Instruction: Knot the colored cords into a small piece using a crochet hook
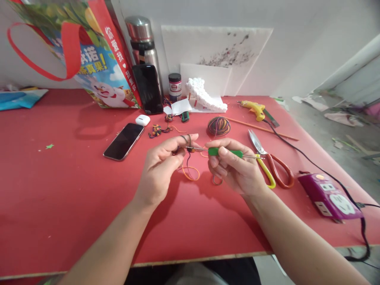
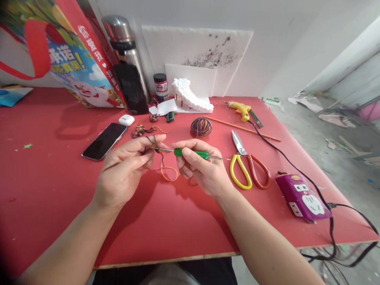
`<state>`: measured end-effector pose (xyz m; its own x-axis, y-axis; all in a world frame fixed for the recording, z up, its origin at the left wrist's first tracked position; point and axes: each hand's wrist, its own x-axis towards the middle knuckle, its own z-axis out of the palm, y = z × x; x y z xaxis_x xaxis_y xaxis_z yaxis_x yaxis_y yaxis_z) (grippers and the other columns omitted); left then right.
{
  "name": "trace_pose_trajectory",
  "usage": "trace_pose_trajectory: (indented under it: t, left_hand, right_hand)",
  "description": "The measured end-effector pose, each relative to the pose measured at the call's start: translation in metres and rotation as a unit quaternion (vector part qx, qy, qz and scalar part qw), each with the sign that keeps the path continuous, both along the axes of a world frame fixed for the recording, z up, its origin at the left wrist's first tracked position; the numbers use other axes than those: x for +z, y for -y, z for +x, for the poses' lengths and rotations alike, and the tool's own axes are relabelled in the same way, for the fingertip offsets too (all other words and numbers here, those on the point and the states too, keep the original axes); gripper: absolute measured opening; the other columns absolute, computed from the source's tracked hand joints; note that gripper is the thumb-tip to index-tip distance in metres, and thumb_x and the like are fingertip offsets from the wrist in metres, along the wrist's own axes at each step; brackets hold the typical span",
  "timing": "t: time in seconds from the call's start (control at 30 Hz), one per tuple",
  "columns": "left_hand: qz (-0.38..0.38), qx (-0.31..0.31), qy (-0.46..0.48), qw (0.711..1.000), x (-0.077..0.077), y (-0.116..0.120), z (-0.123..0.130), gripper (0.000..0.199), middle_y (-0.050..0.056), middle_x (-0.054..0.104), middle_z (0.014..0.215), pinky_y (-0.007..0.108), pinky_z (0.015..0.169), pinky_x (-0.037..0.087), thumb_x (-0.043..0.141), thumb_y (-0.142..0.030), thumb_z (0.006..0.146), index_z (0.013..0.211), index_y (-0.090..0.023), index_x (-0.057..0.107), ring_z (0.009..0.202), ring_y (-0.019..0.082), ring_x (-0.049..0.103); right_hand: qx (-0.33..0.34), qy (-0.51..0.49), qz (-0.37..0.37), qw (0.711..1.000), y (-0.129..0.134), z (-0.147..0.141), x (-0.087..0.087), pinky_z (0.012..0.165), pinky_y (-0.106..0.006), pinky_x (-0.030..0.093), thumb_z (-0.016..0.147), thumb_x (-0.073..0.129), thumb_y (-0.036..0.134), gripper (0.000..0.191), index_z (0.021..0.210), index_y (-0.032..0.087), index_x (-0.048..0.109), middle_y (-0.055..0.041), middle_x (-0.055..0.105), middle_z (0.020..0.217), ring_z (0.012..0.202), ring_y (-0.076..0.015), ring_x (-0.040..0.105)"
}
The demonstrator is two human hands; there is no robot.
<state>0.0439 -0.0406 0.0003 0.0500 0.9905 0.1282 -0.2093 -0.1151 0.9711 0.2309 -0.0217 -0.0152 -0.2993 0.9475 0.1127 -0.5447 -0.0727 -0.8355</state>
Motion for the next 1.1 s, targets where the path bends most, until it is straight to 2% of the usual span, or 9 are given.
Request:
trace_pose_trajectory:
  t: [0.1, 0.23, 0.3, 0.37, 0.47, 0.6, 0.7, 0.9, 1.1]
  left_hand:
    - [-0.005, 0.006, -0.005, 1.0, -0.001, -0.001, -0.001, 0.037, 0.009, 0.081, 0.104, 0.031, 0.067, 0.046, 0.061, -0.016, 0.09, 0.117, -0.023, 0.084, 0.066, 0.014, 0.054]
    - [-0.016, 0.009, -0.027, 0.999, -0.002, -0.001, 0.0, 0.033, 0.008, 0.082, 0.101, 0.028, 0.058, 0.042, 0.064, -0.021, 0.093, 0.12, -0.022, 0.082, 0.056, 0.01, 0.044]
    - [-0.013, 0.022, -0.041, 0.999, -0.002, -0.001, 0.001, 0.029, 0.008, 0.082, 0.101, 0.027, 0.06, 0.046, 0.068, -0.023, 0.093, 0.118, -0.021, 0.082, 0.061, 0.011, 0.053]
    - [-0.004, 0.042, -0.054, 0.998, -0.001, -0.001, 0.003, 0.025, 0.008, 0.081, 0.1, 0.029, 0.074, 0.054, 0.073, -0.025, 0.091, 0.113, -0.021, 0.083, 0.078, 0.016, 0.068]
    - [-0.002, 0.057, -0.062, 0.996, 0.0, -0.003, 0.006, 0.023, 0.006, 0.08, 0.097, 0.033, 0.092, 0.057, 0.079, -0.026, 0.088, 0.11, -0.021, 0.083, 0.098, 0.022, 0.075]
    - [-0.026, 0.076, -0.042, 0.996, -0.001, -0.006, 0.006, 0.033, 0.004, 0.079, 0.089, 0.034, 0.09, 0.058, 0.083, -0.026, 0.084, 0.117, -0.022, 0.081, 0.092, 0.021, 0.076]
    - [-0.045, 0.095, -0.034, 0.994, -0.003, -0.007, 0.008, 0.031, 0.005, 0.081, 0.089, 0.034, 0.087, 0.058, 0.083, -0.027, 0.085, 0.114, -0.019, 0.081, 0.09, 0.021, 0.075]
    - [-0.052, 0.125, -0.043, 0.99, -0.011, -0.005, 0.014, 0.045, 0.004, 0.081, 0.096, 0.028, 0.083, 0.055, 0.079, -0.031, 0.09, 0.133, -0.02, 0.074, 0.086, 0.016, 0.071]
    - [-0.089, 0.129, -0.053, 0.986, -0.011, -0.001, 0.019, 0.046, 0.0, 0.076, 0.088, 0.026, 0.069, 0.05, 0.076, -0.029, 0.09, 0.135, -0.02, 0.072, 0.071, 0.012, 0.06]
  right_hand:
    - [-0.002, -0.001, -0.001, 1.0, -0.001, -0.001, -0.004, 0.046, -0.024, 0.037, 0.086, 0.082, 0.031, 0.014, 0.096, 0.021, 0.084, 0.0003, 0.067, 0.066, 0.045, -0.0064, 0.043]
    - [-0.015, 0.013, -0.01, 1.0, -0.002, -0.002, -0.008, 0.046, -0.025, 0.038, 0.084, 0.083, 0.035, 0.019, 0.096, 0.019, 0.082, 0.0009, 0.066, 0.066, 0.046, -0.007, 0.042]
    - [-0.017, 0.019, -0.016, 1.0, -0.003, -0.002, -0.008, 0.045, -0.025, 0.038, 0.084, 0.083, 0.036, 0.021, 0.096, 0.019, 0.081, 0.0011, 0.065, 0.066, 0.046, -0.0069, 0.041]
    - [-0.017, 0.021, -0.02, 0.999, -0.004, -0.003, -0.008, 0.045, -0.025, 0.038, 0.084, 0.083, 0.036, 0.021, 0.096, 0.019, 0.081, 0.0013, 0.065, 0.066, 0.046, -0.0068, 0.04]
    - [-0.015, 0.018, -0.018, 1.0, -0.004, -0.004, -0.008, 0.045, -0.025, 0.038, 0.083, 0.083, 0.036, 0.02, 0.094, 0.02, 0.081, 0.0013, 0.065, 0.066, 0.046, -0.0067, 0.04]
    - [-0.038, 0.025, 0.01, 0.999, 0.002, -0.006, -0.008, 0.046, -0.025, 0.039, 0.089, 0.08, 0.033, 0.015, 0.097, 0.021, 0.081, 0.0013, 0.065, 0.067, 0.046, -0.0065, 0.042]
    - [-0.074, 0.089, 0.064, 0.991, 0.009, -0.008, -0.009, 0.048, -0.026, 0.042, 0.097, 0.073, 0.032, 0.015, 0.106, 0.022, 0.08, 0.0003, 0.068, 0.072, 0.05, -0.0084, 0.049]
    - [-0.156, 0.245, 0.187, 0.939, 0.022, -0.016, -0.012, 0.058, -0.028, 0.051, 0.103, 0.063, 0.027, 0.019, 0.118, 0.022, 0.076, -0.0014, 0.072, 0.081, 0.059, -0.0113, 0.058]
    - [-0.214, 0.351, 0.281, 0.868, 0.023, -0.023, -0.016, 0.082, -0.034, 0.059, 0.105, 0.058, 0.023, 0.022, 0.121, 0.024, 0.073, -0.0082, 0.08, 0.106, 0.087, -0.019, 0.074]
